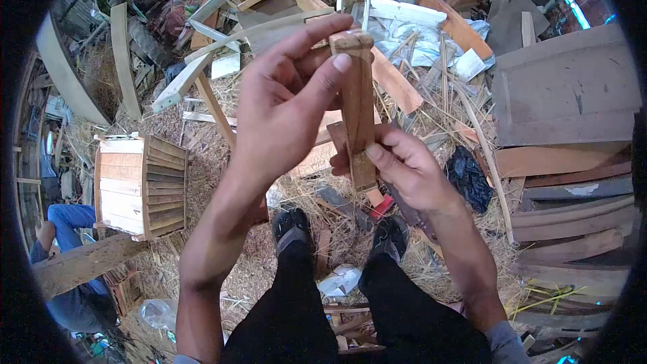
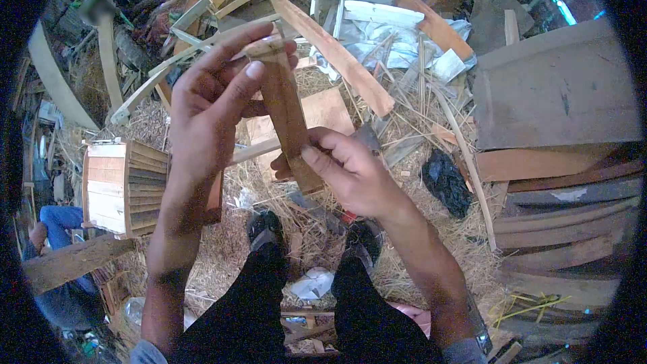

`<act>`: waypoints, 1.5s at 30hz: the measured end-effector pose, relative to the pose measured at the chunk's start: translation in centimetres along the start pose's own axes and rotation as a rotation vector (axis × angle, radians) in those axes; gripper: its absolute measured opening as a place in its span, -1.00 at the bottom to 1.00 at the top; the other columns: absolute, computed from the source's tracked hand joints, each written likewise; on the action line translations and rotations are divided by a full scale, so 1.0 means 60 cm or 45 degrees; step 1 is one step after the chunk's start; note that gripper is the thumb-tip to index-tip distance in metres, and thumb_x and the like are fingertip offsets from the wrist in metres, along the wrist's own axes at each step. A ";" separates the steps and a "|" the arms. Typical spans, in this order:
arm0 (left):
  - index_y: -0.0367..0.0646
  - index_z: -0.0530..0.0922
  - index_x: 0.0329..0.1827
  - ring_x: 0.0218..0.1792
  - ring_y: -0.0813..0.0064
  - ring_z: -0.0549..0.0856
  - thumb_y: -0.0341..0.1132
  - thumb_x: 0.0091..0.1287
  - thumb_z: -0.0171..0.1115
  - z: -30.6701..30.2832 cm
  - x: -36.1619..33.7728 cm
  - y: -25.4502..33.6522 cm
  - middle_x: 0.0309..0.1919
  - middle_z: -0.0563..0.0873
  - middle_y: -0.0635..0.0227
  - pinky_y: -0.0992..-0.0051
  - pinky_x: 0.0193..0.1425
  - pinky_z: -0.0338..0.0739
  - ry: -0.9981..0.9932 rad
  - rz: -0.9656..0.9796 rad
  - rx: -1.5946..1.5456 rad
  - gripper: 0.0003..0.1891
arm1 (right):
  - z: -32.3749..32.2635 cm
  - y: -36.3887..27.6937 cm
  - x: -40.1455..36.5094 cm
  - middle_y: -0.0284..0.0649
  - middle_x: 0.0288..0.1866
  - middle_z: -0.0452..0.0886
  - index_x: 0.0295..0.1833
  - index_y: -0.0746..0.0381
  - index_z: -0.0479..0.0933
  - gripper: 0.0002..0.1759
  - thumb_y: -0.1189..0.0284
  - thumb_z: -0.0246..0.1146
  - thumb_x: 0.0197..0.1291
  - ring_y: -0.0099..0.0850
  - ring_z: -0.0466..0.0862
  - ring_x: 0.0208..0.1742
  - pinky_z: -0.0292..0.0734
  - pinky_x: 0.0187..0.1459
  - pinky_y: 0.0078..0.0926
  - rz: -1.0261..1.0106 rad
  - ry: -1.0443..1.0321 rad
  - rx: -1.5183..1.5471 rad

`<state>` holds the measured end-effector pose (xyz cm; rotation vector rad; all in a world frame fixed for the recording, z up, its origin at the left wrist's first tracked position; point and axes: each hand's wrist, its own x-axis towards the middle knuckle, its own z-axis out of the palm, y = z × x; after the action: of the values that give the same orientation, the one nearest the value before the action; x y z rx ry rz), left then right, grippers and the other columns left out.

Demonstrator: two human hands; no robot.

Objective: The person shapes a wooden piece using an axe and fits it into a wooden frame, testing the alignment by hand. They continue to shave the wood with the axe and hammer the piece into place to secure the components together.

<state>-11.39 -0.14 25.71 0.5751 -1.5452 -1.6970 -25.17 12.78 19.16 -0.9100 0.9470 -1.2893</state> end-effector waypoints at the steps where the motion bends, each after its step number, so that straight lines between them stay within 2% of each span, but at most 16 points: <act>1: -0.32 0.43 0.40 0.13 0.33 0.73 -0.44 0.49 0.16 0.001 -0.004 -0.005 0.12 0.73 0.07 0.32 0.08 0.74 -0.017 -0.001 0.033 -0.56 | 0.008 0.002 0.002 -0.11 -0.06 0.69 0.21 0.42 0.41 -0.64 0.33 -0.01 0.60 -0.41 0.73 -0.05 0.63 0.07 -0.44 -0.051 0.062 0.005; 3: -0.33 0.42 0.42 0.06 0.40 0.75 -0.51 0.48 0.14 0.008 -0.015 -0.018 0.11 0.73 0.12 0.38 0.09 0.72 -0.100 -0.023 0.064 -0.56 | 0.026 0.003 0.011 -0.18 -0.17 0.68 0.17 0.38 0.41 -0.64 0.27 0.01 0.60 -0.49 0.70 -0.19 0.62 -0.08 -0.51 -0.161 0.195 0.011; 6: -0.34 0.40 0.44 -0.08 0.51 0.74 -0.54 0.48 0.15 0.020 -0.032 -0.046 0.01 0.74 0.16 0.49 0.07 0.67 -0.117 -0.029 0.112 -0.54 | 0.026 -0.002 0.012 -0.33 -0.33 0.57 0.09 0.31 0.40 -0.63 0.18 0.02 0.59 -0.62 0.55 -0.39 0.48 -0.33 -0.59 -0.090 0.276 -0.056; 7: -0.32 0.37 0.48 -0.11 0.53 0.73 -0.52 0.50 0.13 0.013 -0.031 -0.051 -0.07 0.75 0.20 0.49 0.06 0.66 -0.135 -0.075 0.111 -0.52 | 0.033 0.001 0.016 -0.42 -0.43 0.46 0.03 0.29 0.40 -0.64 0.16 0.02 0.60 -0.67 0.41 -0.48 0.34 -0.46 -0.62 -0.081 0.316 -0.133; 10: -0.28 0.32 0.53 -0.16 0.55 0.72 -0.50 0.48 0.16 -0.013 -0.031 -0.047 -0.15 0.75 0.25 0.51 0.02 0.65 -0.145 -0.256 0.261 -0.45 | 0.029 0.011 0.009 -0.44 -0.47 0.44 0.03 0.28 0.40 -0.65 0.17 0.01 0.61 -0.68 0.40 -0.50 0.35 -0.45 -0.63 -0.057 0.336 -0.315; 11: -0.22 0.32 0.55 -0.17 0.54 0.71 -0.44 0.46 0.20 -0.017 -0.033 -0.039 -0.23 0.75 0.29 0.48 0.03 0.63 -0.094 -0.313 0.405 -0.41 | 0.030 0.008 0.005 -0.44 -0.49 0.44 0.00 0.27 0.39 -0.67 0.19 0.00 0.61 -0.69 0.41 -0.51 0.34 -0.49 -0.64 -0.033 0.356 -0.284; 14: -0.17 0.38 0.52 -0.09 0.52 0.70 -0.38 0.43 0.24 -0.044 -0.026 -0.047 -0.20 0.74 0.31 0.41 0.13 0.59 -0.145 -0.210 0.521 -0.42 | 0.024 -0.006 0.000 -0.43 -0.49 0.46 -0.02 0.26 0.38 -0.67 0.18 0.01 0.60 -0.69 0.42 -0.56 0.33 -0.55 -0.64 0.099 0.401 -0.199; 15: -0.14 0.45 0.47 0.07 0.38 0.68 -0.30 0.42 0.25 -0.056 -0.021 -0.059 -0.03 0.73 0.22 0.31 0.30 0.49 -0.206 -0.055 0.841 -0.46 | 0.022 -0.010 0.002 -0.40 -0.51 0.46 -0.04 0.25 0.36 -0.67 0.17 0.01 0.60 -0.65 0.41 -0.63 0.31 -0.61 -0.62 0.119 0.388 -0.157; 18: -0.15 0.50 0.40 0.23 0.27 0.61 -0.24 0.44 0.24 -0.046 -0.016 -0.093 0.17 0.65 0.14 0.25 0.40 0.39 -0.116 0.295 1.040 -0.52 | 0.023 -0.015 0.007 -0.38 -0.53 0.44 -0.05 0.25 0.35 -0.66 0.15 0.00 0.60 -0.63 0.41 -0.66 0.31 -0.63 -0.62 0.206 0.342 -0.124; 19: -0.16 0.48 0.39 0.31 0.19 0.55 -0.18 0.49 0.20 -0.045 -0.013 -0.104 0.22 0.60 0.10 0.23 0.45 0.34 -0.222 0.316 0.997 -0.53 | 0.025 -0.012 0.007 -0.37 -0.53 0.44 -0.05 0.25 0.35 -0.66 0.15 0.00 0.60 -0.63 0.41 -0.66 0.31 -0.63 -0.62 0.203 0.324 -0.116; 22: -0.18 0.43 0.38 0.29 0.21 0.56 -0.13 0.54 0.15 -0.036 -0.008 -0.138 0.20 0.60 0.11 0.24 0.44 0.35 -0.397 0.016 0.686 -0.54 | 0.025 -0.008 0.007 -0.35 -0.55 0.44 -0.07 0.25 0.34 -0.65 0.15 0.01 0.59 -0.63 0.42 -0.67 0.31 -0.64 -0.62 0.207 0.284 -0.100; 23: -0.22 0.39 0.33 0.20 0.28 0.59 -0.10 0.58 0.08 -0.035 -0.006 -0.142 0.12 0.61 0.11 0.29 0.36 0.40 -0.440 -0.043 0.689 -0.56 | 0.024 -0.007 0.006 -0.35 -0.55 0.44 -0.08 0.25 0.34 -0.65 0.14 0.02 0.59 -0.62 0.42 -0.68 0.31 -0.65 -0.62 0.221 0.284 -0.095; 26: -0.32 0.34 0.31 0.19 0.20 0.59 -0.04 0.57 0.06 -0.029 -0.010 -0.142 0.10 0.59 -0.08 0.25 0.27 0.44 -0.462 -0.105 0.519 -0.49 | 0.021 -0.007 0.004 -0.35 -0.55 0.44 -0.09 0.24 0.33 -0.65 0.14 0.03 0.58 -0.62 0.41 -0.69 0.31 -0.66 -0.60 0.231 0.283 -0.119; 29: -0.25 0.40 0.22 0.00 0.49 0.57 -0.12 0.61 -0.01 -0.027 -0.011 -0.146 -0.11 0.58 0.26 0.40 0.15 0.47 -0.430 -0.029 0.474 -0.63 | 0.022 -0.007 0.005 -0.34 -0.55 0.44 -0.10 0.24 0.32 -0.66 0.15 0.04 0.58 -0.62 0.41 -0.69 0.31 -0.66 -0.59 0.234 0.272 -0.119; 39: -0.23 0.41 0.19 -0.06 0.53 0.54 -0.13 0.60 -0.01 -0.023 -0.015 -0.146 -0.13 0.55 0.31 0.44 0.09 0.47 -0.384 -0.046 0.435 -0.66 | 0.024 0.000 0.006 -0.38 -0.61 0.39 -0.10 0.21 0.29 -0.65 0.13 0.05 0.57 -0.63 0.39 -0.69 0.27 -0.67 -0.59 0.220 0.275 -0.094; 45: -0.23 0.41 0.16 -0.06 0.53 0.54 -0.16 0.57 -0.01 -0.021 -0.014 -0.151 -0.13 0.55 0.30 0.43 0.09 0.47 -0.354 -0.063 0.361 -0.68 | 0.024 0.004 0.011 -0.38 -0.58 0.41 -0.09 0.20 0.31 -0.67 0.14 0.06 0.57 -0.63 0.38 -0.70 0.26 -0.67 -0.59 0.227 0.288 -0.056</act>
<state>-12.04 -0.44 16.59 0.5392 -2.0060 -1.6592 -23.70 12.16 19.42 -0.7054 1.2096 -1.2389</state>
